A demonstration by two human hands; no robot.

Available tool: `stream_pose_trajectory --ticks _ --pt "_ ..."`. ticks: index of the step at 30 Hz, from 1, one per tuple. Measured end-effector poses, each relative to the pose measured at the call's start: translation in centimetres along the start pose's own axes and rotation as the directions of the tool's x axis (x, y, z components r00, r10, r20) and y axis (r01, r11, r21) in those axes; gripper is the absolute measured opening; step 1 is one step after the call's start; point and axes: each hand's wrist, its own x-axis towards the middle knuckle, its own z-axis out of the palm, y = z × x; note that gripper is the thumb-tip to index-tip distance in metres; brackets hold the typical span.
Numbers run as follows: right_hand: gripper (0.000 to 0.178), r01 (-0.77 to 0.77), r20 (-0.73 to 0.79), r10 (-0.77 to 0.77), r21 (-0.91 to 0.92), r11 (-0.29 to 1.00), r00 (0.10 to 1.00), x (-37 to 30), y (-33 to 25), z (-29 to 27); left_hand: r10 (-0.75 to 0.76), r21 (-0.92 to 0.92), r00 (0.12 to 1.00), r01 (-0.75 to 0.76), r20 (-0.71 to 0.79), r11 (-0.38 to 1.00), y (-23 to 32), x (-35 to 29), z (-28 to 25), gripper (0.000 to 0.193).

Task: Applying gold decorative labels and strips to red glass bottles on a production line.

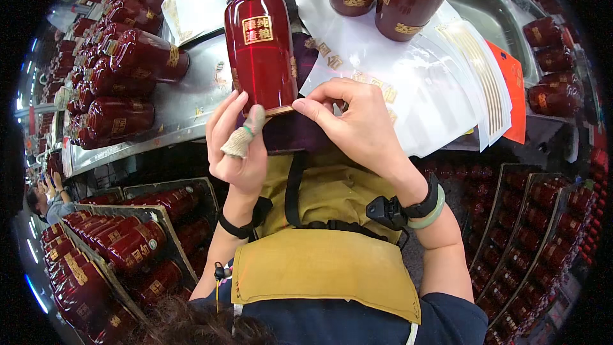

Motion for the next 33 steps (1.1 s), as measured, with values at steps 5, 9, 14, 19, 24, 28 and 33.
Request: stream_pose_trajectory --ticks 5,9,14,19,24,28,33 --pt "0.019 0.020 0.006 -0.020 0.047 0.999 1.000 0.3 -1.1 0.8 -0.216 -0.148 0.974 0.205 -0.066 0.968 -0.9 -2.4 0.4 0.026" --pt "0.019 0.022 -0.018 -0.021 0.040 0.999 1.000 0.2 -0.7 0.8 -0.123 -0.009 0.990 0.122 -0.064 0.992 -0.8 -2.2 0.2 0.029" --pt "0.019 -0.010 0.017 0.010 0.022 1.000 1.000 0.3 -1.0 0.8 -0.028 0.166 0.997 0.039 -0.068 0.985 0.2 -1.4 0.2 0.030" --pt "0.019 0.011 -0.018 -0.011 0.034 0.999 1.000 0.1 -0.7 1.0 0.054 0.184 0.999 -0.053 0.001 0.981 0.8 -0.3 0.3 0.028" --pt "0.019 0.023 -0.039 -0.024 -0.042 0.999 0.999 0.2 -0.3 0.7 0.022 0.065 1.000 -0.022 -0.001 0.998 -0.2 -0.4 -0.1 0.023" --pt "0.021 -0.114 -0.093 0.114 0.010 0.993 0.989 0.2 0.5 0.4 -0.176 -0.072 0.982 0.171 -0.068 0.983 -0.6 -2.1 0.5 0.027" --pt "0.033 -0.195 -0.026 0.209 0.261 0.945 0.978 0.1 -0.7 3.0 -0.153 -0.039 0.987 0.151 -0.056 0.988 -0.6 -2.2 0.5 0.027"
